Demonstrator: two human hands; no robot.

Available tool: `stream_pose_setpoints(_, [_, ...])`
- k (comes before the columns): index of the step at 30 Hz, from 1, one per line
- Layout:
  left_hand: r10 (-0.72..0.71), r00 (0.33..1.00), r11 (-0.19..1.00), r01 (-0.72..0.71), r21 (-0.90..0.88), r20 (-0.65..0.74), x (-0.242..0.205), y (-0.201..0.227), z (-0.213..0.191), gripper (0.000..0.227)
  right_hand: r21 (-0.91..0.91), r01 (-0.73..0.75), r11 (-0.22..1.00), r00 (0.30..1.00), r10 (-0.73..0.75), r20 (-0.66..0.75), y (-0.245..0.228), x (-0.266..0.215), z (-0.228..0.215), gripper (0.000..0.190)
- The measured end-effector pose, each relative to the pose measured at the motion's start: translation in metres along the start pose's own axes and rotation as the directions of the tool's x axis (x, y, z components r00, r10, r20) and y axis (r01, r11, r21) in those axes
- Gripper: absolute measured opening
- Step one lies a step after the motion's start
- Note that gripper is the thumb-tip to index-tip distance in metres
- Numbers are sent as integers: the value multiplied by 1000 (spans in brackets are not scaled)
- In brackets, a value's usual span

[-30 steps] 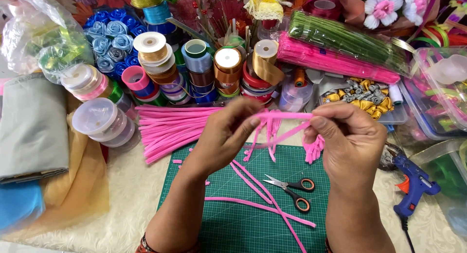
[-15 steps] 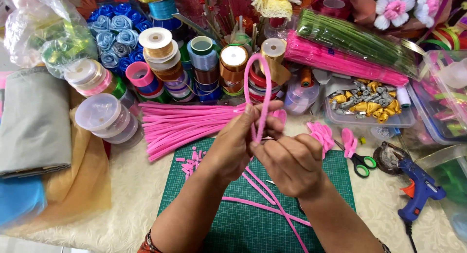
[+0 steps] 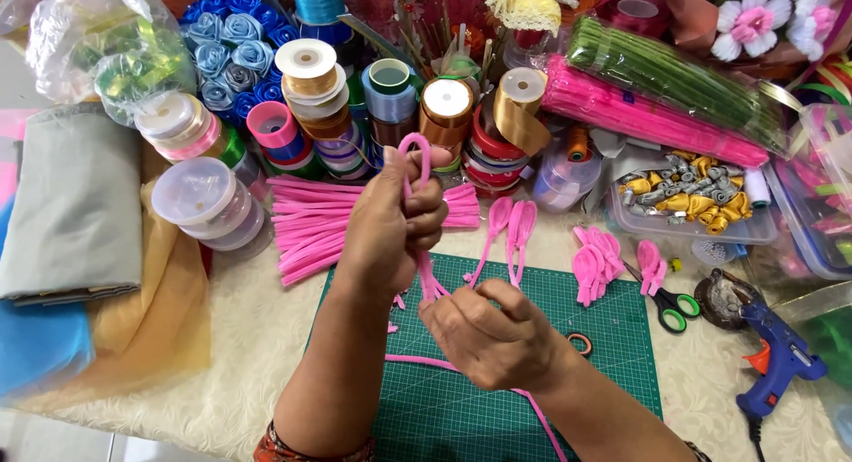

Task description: Bending and cutting pink pipe cleaners into specific shapes for a handicraft project.

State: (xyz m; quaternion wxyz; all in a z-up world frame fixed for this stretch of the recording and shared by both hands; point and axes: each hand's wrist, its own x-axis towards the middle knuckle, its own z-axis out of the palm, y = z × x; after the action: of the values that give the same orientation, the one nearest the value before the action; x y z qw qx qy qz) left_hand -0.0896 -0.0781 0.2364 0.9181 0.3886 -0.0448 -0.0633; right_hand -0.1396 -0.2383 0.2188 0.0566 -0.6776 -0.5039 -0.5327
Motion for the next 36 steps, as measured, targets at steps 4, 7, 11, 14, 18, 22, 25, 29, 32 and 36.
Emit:
stream_pose_setpoints(4, [37,998,999,-36,-14,54,-2,4,-1,50,14,3,1000,1000,-3,-1,-4,5,1,23])
stream_pose_setpoints(7, [62,993,998,-62,-2,101,-3,5,-1,45,27,10,1000,1000,-10,2,-8,3,3,25])
stream_pose_setpoints(11, [71,991,997,-70,-18,109,-2,6,-3,38,46,33,998,999,-34,19,-10,3,3,20])
stream_pose_setpoints(14, [80,993,997,-78,-24,86,-3,9,-2,35,46,37,998,999,-38,17,-9,5,3,20])
stream_pose_setpoints(18, [99,994,995,-99,-5,42,-2,9,-1,34,57,45,997,998,-47,40,-9,5,2,20])
stream_pose_setpoints(22, [158,986,987,-160,29,51,-4,9,1,31,83,41,996,998,-44,33,-10,0,5,18])
stream_pose_setpoints(25, [191,981,975,-193,109,22,-5,11,3,31,303,-31,952,998,16,53,0,-6,-2,15])
stream_pose_setpoints(29, [229,973,970,-230,72,24,-4,12,-1,36,398,-452,798,890,372,264,37,-18,-53,23])
stream_pose_setpoints(32, [173,985,983,-173,63,4,-6,16,-3,44,229,-729,645,649,547,529,51,-68,-71,13])
stream_pose_setpoints(36, [87,995,992,-90,85,41,-6,22,4,23,-254,-770,585,13,414,910,34,-178,-68,27])
